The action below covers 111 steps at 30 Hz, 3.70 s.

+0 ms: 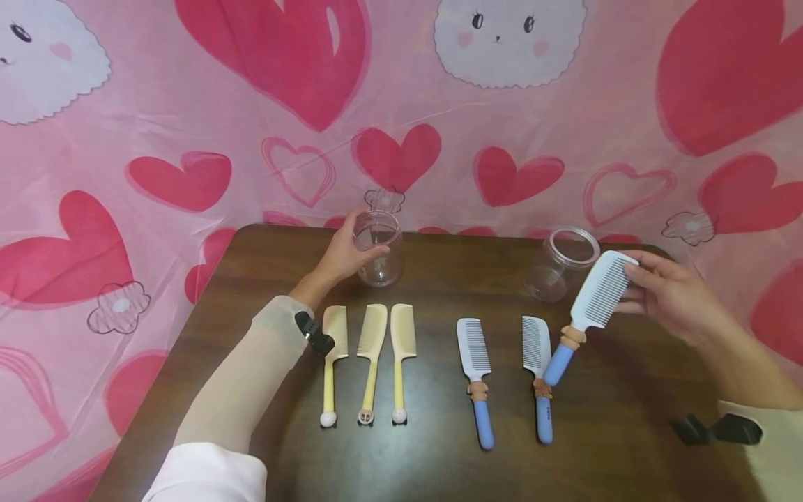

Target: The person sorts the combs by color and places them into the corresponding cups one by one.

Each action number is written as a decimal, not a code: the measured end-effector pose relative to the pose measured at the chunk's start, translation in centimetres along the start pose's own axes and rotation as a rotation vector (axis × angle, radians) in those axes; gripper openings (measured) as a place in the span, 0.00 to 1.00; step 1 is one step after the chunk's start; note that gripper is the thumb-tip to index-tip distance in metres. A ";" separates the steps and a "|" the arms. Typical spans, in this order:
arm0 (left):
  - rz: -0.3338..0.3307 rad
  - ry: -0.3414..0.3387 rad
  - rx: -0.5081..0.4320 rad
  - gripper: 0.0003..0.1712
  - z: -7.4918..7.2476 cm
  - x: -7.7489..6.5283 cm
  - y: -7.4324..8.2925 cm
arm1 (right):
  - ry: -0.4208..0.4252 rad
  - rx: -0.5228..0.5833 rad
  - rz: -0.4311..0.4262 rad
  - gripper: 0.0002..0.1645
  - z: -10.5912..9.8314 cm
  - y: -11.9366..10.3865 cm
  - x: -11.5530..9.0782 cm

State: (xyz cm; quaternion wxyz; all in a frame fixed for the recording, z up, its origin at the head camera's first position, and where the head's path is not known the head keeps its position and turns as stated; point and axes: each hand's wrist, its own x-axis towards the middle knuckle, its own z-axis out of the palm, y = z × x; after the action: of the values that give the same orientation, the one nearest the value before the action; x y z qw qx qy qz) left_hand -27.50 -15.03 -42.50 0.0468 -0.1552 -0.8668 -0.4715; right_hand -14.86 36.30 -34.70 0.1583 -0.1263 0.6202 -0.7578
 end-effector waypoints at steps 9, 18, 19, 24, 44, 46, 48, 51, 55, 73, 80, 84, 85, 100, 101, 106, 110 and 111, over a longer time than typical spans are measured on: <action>0.005 0.001 0.001 0.56 0.4 0.0 -0.1 | 0.131 -0.083 -0.139 0.15 4.2 -2.5 3.6; 0.005 0.006 0.007 0.55 0.7 0.0 0.1 | 0.265 -0.012 -0.229 0.17 8.5 -5.0 8.1; 0.005 0.008 0.008 0.55 0.6 0.0 0.1 | 0.267 0.003 -0.239 0.16 8.9 -5.3 8.6; 0.004 0.015 0.009 0.55 0.6 -0.1 0.1 | 0.313 0.045 -0.259 0.13 11.0 -6.5 11.5; 0.028 0.005 -0.033 0.53 1.3 -0.3 0.3 | 0.412 -0.157 -0.208 0.19 19.1 -5.5 21.9; 0.022 0.006 -0.029 0.53 1.3 -0.3 0.4 | 0.414 -0.197 -0.188 0.20 19.6 -4.8 22.7; 0.019 0.005 -0.026 0.53 1.2 -0.4 0.5 | 0.405 -0.227 -0.184 0.21 20.3 -4.0 23.4; 0.018 -0.001 -0.048 0.53 1.2 -0.4 0.6 | 0.387 -0.246 -0.180 0.21 21.2 -2.8 24.4; 0.008 -0.012 -0.072 0.53 1.2 -0.4 0.6 | 0.363 -0.269 -0.185 0.20 22.1 -1.2 25.3; 0.012 -0.010 -0.052 0.54 1.2 -0.6 0.3 | 0.244 -0.437 -0.197 0.17 24.5 5.0 26.5; 0.029 -0.010 -0.074 0.55 1.3 -0.6 0.3 | 0.218 -0.559 -0.128 0.21 24.7 5.7 26.1; 0.026 -0.021 -0.075 0.54 1.4 -0.6 0.4 | 0.233 -0.598 -0.160 0.20 24.5 5.9 26.1; 0.023 -0.022 -0.074 0.54 1.4 -0.6 0.4 | 0.239 -0.615 -0.173 0.19 24.4 5.9 26.1; 0.043 -0.024 -0.088 0.52 1.6 -0.1 0.3 | 0.254 -0.724 -0.142 0.24 23.6 5.2 26.0; 0.042 -0.022 -0.085 0.52 1.6 -0.1 0.3 | 0.247 -0.725 -0.131 0.24 23.4 5.2 26.0; 0.052 -0.011 -0.082 0.52 1.6 0.1 0.3 | 0.202 -0.740 -0.079 0.29 22.7 4.9 25.9; 0.055 -0.013 -0.081 0.52 1.7 0.3 0.3 | 0.146 -0.793 -0.046 0.35 22.0 4.6 25.4; 0.055 -0.012 -0.081 0.51 1.7 0.3 0.3 | 0.128 -0.809 -0.042 0.37 21.9 4.4 25.2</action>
State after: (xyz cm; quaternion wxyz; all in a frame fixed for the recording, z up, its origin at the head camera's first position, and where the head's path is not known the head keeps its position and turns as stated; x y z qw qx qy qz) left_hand -27.56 -13.39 -43.14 0.0483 -0.1838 -0.8426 -0.5038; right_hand -29.09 5.79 -34.81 0.0417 -0.1436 0.8740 -0.4624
